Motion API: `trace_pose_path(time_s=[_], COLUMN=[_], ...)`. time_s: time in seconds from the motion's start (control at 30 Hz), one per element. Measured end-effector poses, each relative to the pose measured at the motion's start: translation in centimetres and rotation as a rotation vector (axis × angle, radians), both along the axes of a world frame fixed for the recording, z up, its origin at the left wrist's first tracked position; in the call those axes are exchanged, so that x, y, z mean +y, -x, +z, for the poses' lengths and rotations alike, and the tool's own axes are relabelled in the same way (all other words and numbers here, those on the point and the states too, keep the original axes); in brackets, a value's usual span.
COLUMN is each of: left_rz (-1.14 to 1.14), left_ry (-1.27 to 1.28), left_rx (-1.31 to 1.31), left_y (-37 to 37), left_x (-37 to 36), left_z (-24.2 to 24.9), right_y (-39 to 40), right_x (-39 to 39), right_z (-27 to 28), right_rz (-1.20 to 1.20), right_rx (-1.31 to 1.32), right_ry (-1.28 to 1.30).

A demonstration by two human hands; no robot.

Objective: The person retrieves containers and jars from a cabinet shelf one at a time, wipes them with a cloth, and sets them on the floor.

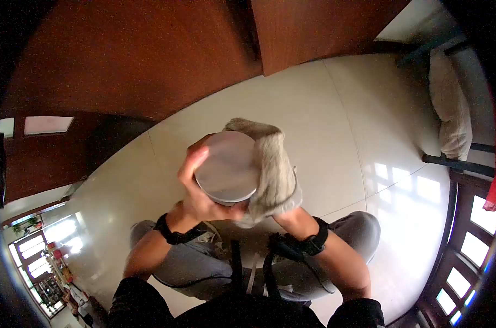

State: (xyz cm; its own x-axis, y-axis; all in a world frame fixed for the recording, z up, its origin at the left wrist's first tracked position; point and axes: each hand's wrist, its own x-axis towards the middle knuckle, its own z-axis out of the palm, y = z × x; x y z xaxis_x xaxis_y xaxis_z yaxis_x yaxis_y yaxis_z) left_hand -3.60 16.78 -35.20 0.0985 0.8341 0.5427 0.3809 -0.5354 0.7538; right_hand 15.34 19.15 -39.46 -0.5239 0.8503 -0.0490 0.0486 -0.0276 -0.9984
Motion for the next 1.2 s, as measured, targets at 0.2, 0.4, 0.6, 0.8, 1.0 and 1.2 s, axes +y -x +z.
trace_pose_path(time_s=[0.2,0.4,0.6,0.8,1.0,1.2], left_rz=[-0.088,-0.071,-0.042,-0.025,-0.058,-0.084], left_ry=[0.031,-0.163,0.101,0.015,0.013,-0.239], left_rx=[0.134,0.446,0.407,0.697,0.854,0.792], left_y=[1.9,1.9,1.4,1.4,0.0,-0.5], left_x=[1.5,1.2,1.3,1.7,0.6,0.3], left_z=[2.4,3.0,5.0,3.7,3.5,2.2], right_y=[-1.0,-1.9,-1.7,-0.3,0.1,-0.1], right_x=[-0.1,0.0,-0.8,-0.7,-0.6,-0.7], right_z=[3.6,4.9,4.7,2.7,2.2,2.3], right_rz=[0.041,0.080,0.033,0.045,0.055,0.061], right_rx=[-0.114,0.184,0.134,0.087,0.048,0.029], right_ry=[-0.238,-0.004,-0.106,-0.138,-0.148,-0.145])
